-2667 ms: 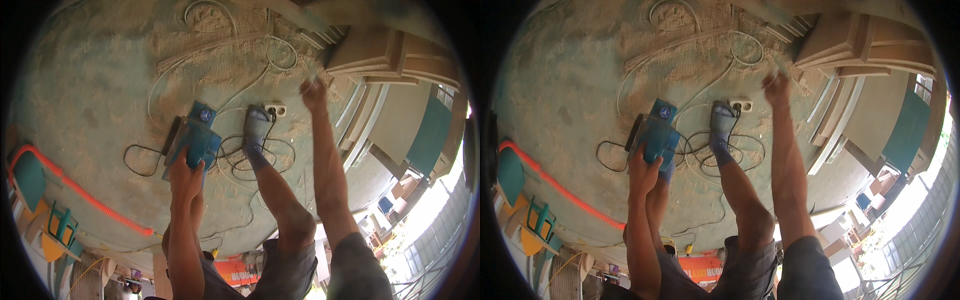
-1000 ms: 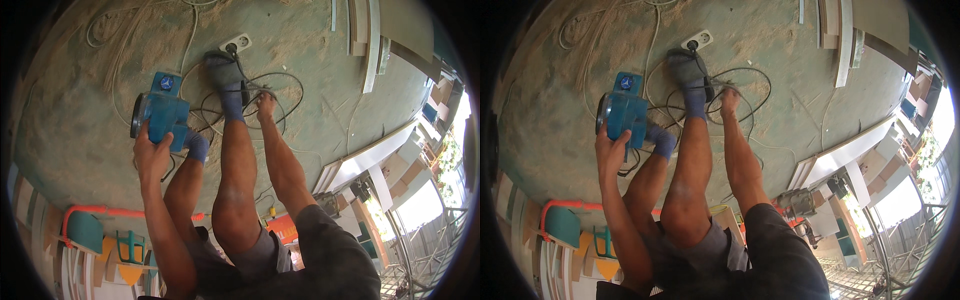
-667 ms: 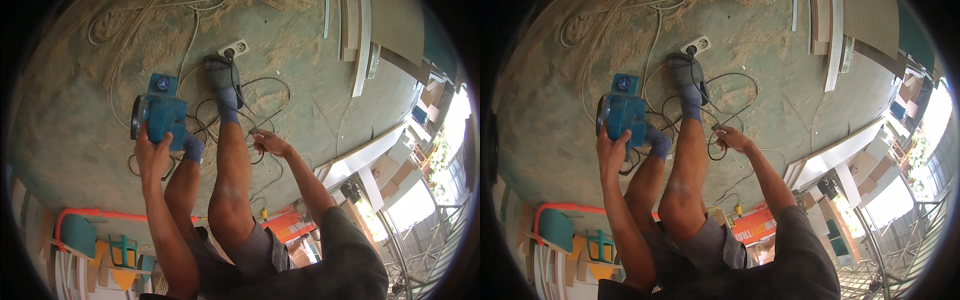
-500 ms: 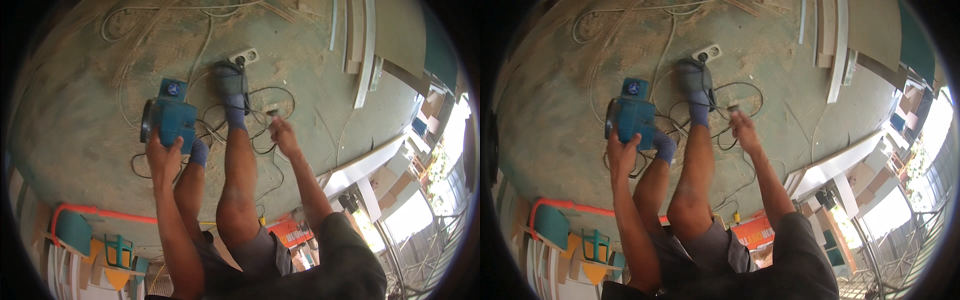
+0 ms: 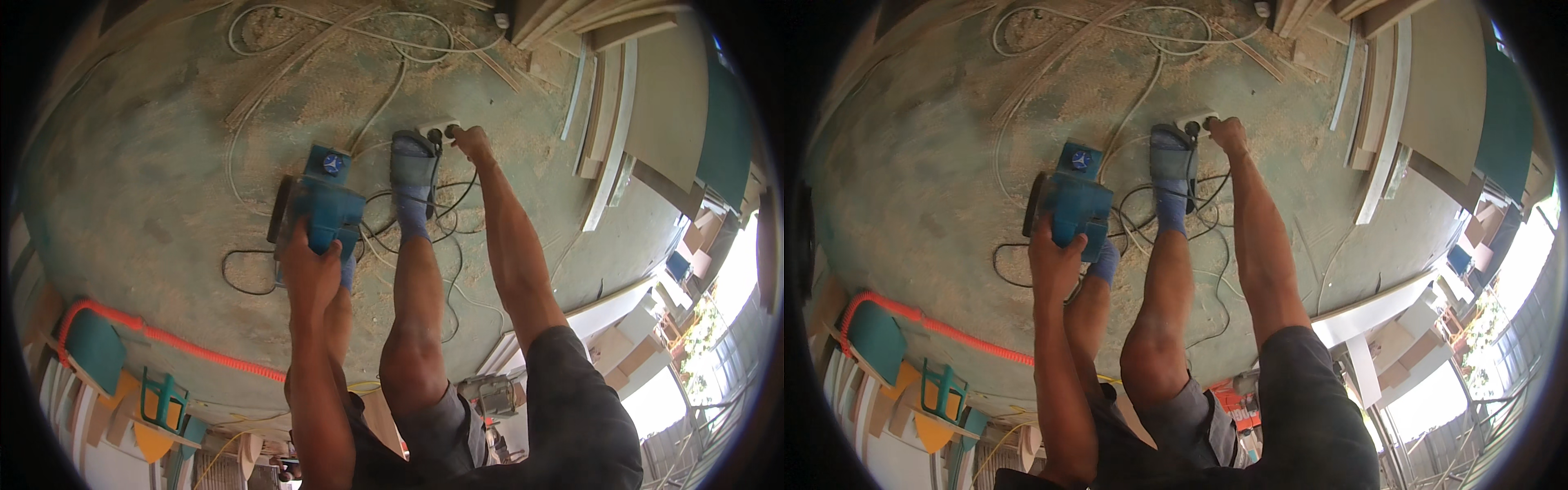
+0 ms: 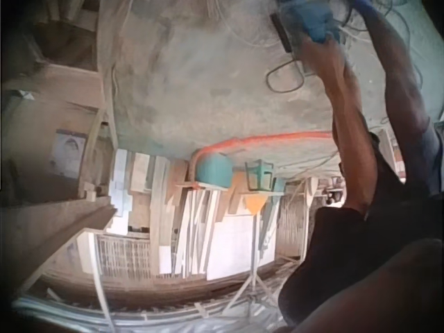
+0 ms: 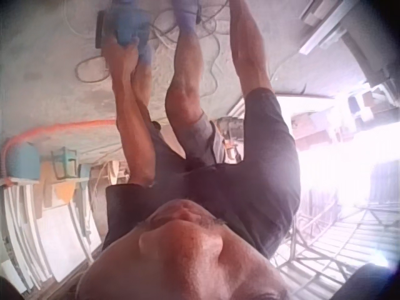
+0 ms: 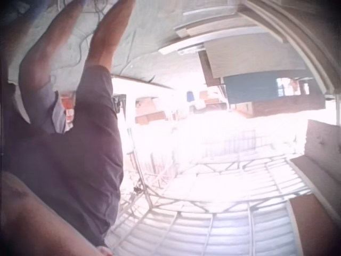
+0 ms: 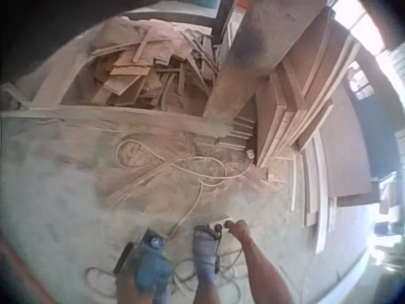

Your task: The person sands the edges of a yellow wooden board using a hand-held power sander and then drills a screw into it.

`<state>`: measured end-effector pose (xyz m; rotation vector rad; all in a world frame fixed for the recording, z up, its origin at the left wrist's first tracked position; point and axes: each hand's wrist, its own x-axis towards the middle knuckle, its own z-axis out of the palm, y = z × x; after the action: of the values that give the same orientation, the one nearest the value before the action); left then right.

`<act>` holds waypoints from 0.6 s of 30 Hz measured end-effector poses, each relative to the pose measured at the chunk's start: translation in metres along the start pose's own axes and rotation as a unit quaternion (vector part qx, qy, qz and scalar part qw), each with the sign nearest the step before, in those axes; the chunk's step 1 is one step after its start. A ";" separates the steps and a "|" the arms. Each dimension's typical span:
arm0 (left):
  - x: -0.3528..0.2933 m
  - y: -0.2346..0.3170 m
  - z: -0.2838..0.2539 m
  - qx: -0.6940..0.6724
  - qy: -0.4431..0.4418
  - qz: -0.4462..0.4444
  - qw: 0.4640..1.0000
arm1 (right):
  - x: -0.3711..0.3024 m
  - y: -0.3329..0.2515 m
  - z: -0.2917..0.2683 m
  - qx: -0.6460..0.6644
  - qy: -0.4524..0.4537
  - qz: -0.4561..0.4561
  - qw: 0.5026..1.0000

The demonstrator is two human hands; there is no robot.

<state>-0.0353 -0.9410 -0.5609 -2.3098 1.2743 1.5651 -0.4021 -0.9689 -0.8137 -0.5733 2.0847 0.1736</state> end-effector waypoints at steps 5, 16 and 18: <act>0.002 -0.005 -0.001 -0.035 0.014 0.027 0.999 | 0.004 0.001 -0.003 0.043 -0.028 0.030 0.998; 0.002 0.002 -0.018 -0.021 0.066 0.055 0.996 | 0.000 0.010 0.001 0.169 -0.059 0.004 0.984; 0.005 -0.002 -0.015 -0.002 0.084 0.080 0.993 | -0.002 0.007 0.000 0.183 -0.049 0.035 0.981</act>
<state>-0.0219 -0.9495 -0.5584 -2.4422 1.5301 1.4427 -0.4044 -0.9623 -0.8125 -0.2616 1.9766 -0.1381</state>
